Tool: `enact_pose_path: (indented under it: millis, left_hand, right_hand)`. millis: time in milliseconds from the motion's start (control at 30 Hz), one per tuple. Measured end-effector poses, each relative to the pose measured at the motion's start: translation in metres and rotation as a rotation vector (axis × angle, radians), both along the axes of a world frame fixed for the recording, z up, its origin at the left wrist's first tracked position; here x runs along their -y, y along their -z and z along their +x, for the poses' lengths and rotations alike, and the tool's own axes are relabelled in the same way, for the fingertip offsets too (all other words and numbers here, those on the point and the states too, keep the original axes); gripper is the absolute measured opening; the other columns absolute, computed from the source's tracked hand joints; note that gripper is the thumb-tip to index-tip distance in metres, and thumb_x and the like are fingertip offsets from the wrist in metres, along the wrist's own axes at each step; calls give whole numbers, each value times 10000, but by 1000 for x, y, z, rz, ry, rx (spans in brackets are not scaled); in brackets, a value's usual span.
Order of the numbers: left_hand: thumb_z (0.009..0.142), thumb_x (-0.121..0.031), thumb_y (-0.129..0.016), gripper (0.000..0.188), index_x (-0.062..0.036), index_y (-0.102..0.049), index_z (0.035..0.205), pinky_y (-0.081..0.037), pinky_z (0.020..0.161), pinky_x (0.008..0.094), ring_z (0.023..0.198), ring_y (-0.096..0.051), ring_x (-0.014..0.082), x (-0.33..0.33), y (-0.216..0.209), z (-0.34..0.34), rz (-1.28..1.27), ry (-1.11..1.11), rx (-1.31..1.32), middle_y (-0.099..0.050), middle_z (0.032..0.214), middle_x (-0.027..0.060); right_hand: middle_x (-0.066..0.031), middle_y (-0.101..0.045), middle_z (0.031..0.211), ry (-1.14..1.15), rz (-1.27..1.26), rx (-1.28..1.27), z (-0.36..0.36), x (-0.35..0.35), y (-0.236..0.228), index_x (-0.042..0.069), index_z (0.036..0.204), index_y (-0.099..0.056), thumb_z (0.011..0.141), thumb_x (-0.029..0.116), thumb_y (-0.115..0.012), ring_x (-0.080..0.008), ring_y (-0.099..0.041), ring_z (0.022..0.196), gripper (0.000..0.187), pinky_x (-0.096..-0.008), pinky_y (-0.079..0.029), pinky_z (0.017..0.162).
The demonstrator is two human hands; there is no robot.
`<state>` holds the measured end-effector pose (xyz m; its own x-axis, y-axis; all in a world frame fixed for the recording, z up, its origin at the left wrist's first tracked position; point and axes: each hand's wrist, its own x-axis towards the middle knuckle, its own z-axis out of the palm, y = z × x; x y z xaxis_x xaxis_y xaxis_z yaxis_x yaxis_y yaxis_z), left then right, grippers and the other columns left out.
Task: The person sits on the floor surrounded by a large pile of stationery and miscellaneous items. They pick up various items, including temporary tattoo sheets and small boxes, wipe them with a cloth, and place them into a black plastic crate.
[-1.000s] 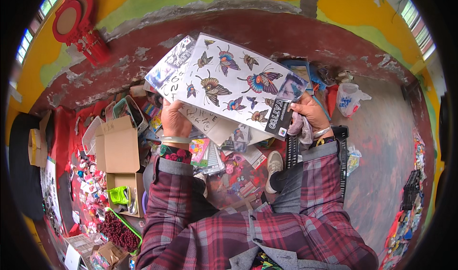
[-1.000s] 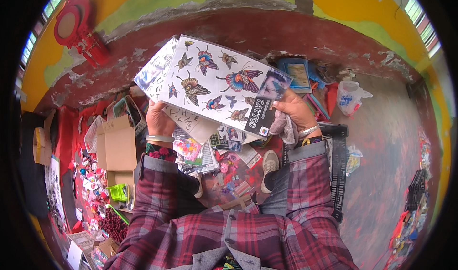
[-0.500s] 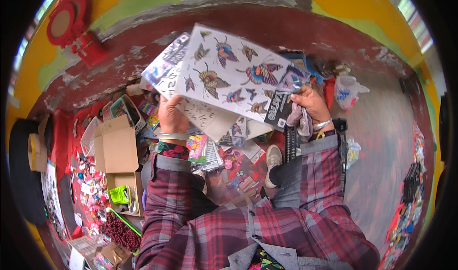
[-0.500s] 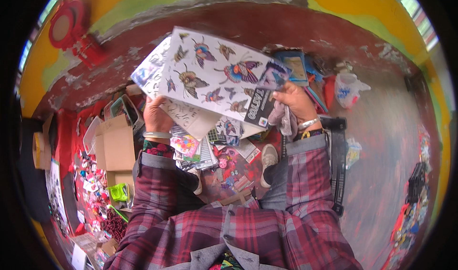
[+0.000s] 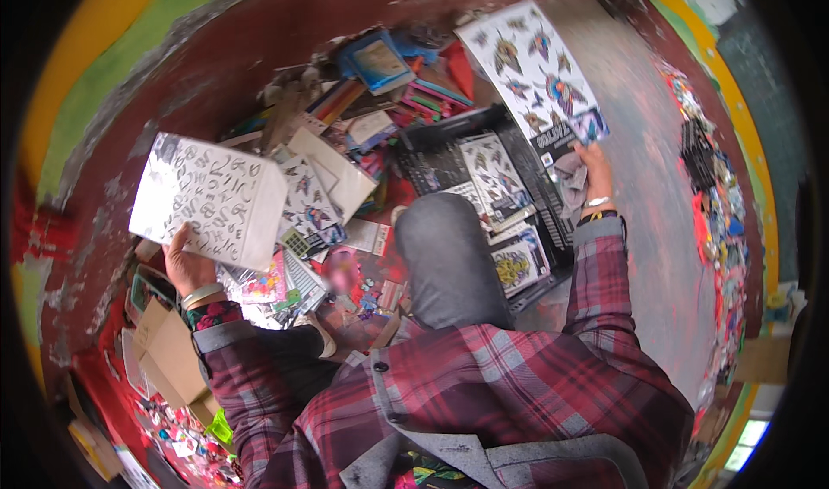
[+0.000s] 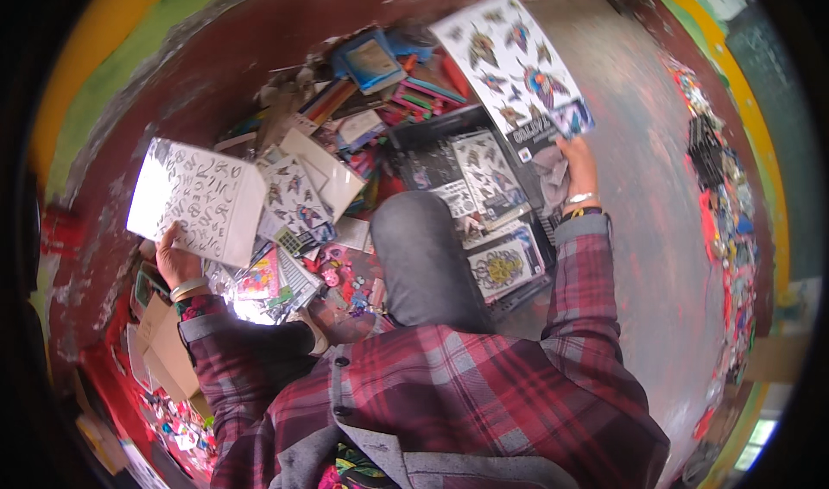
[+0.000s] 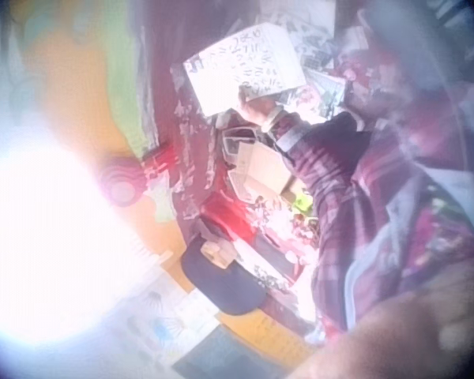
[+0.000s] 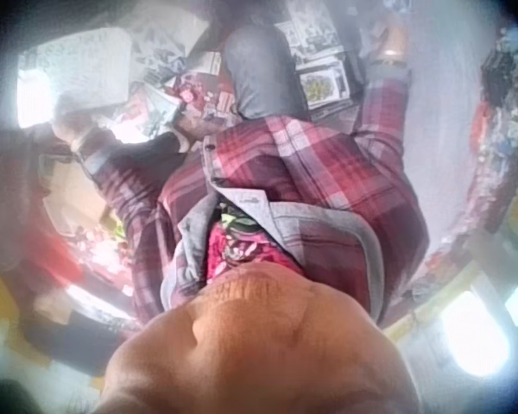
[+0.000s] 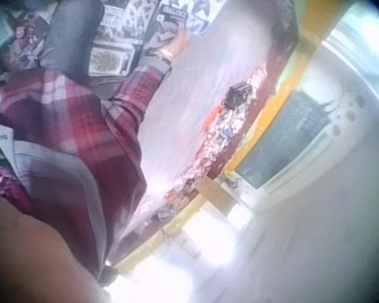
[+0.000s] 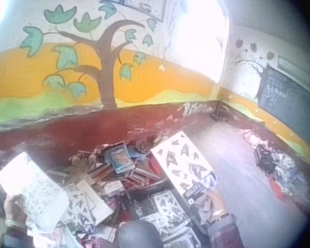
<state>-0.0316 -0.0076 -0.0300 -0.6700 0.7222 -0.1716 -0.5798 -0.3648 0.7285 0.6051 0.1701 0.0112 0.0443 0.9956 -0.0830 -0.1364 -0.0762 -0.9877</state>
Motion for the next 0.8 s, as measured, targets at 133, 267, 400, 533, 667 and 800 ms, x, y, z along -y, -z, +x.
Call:
enact_pose_path:
  millis: [133, 267, 400, 533, 667, 800]
  left_hand:
    - [772, 70, -521, 437, -18, -458, 1195, -449, 906, 395, 1021, -555, 259, -8, 11, 4, -53, 59, 40, -562, 1131, 119]
    - [774, 63, -523, 424, -11, -461, 1187, -458, 892, 393, 1008, -560, 252, -3, 13, 18, -126, 101, 38, -563, 1128, 110]
    - [768, 4, -531, 328, -14, -532, 1095, -447, 889, 363, 978, -571, 236, 14, 22, 49, -175, 137, -28, -599, 1060, 83]
    - [760, 55, -480, 448, -34, -464, 1199, -452, 891, 369, 997, -565, 247, 13, 37, 82, -201, 176, -8, -571, 1112, 88]
    - [747, 84, -455, 490, -44, -446, 1220, -459, 881, 382, 1006, -565, 261, 20, 31, 95, -304, 126, 6, -565, 1132, 98]
    - [741, 90, -447, 497, -50, -442, 1218, -458, 887, 391, 1020, -562, 263, 15, 30, 105, -354, 123, -1, -562, 1136, 101]
  right_hand:
    - [-31, -592, 817, 334, -130, -120, 117, 54, 110, 72, 907, -563, 847, 70, -531, -154, -603, 725, 69, -295, -500, 680]
    - [-38, -574, 837, 472, -345, -125, 128, 100, 177, 58, 839, -540, 811, 24, -562, -149, -552, 773, 49, -294, -448, 689]
    - [-68, -555, 822, 391, -511, -46, 99, 102, 214, 18, 876, -515, 822, 62, -565, -165, -544, 715, 86, -305, -457, 642]
    - [-139, -622, 947, 392, -580, -288, 102, 70, 296, 21, 1022, -534, 843, 67, -539, -249, -630, 823, 185, -341, -513, 724]
    - [-195, -621, 997, 93, -560, 535, 65, 19, 288, -14, 986, -618, 840, 155, -533, -271, -613, 908, 239, -365, -472, 756]
    - [-230, -577, 1085, -43, -557, 1051, 74, -30, 321, 42, 1024, -618, 821, 242, -561, -360, -546, 1042, 291, -404, -441, 821]
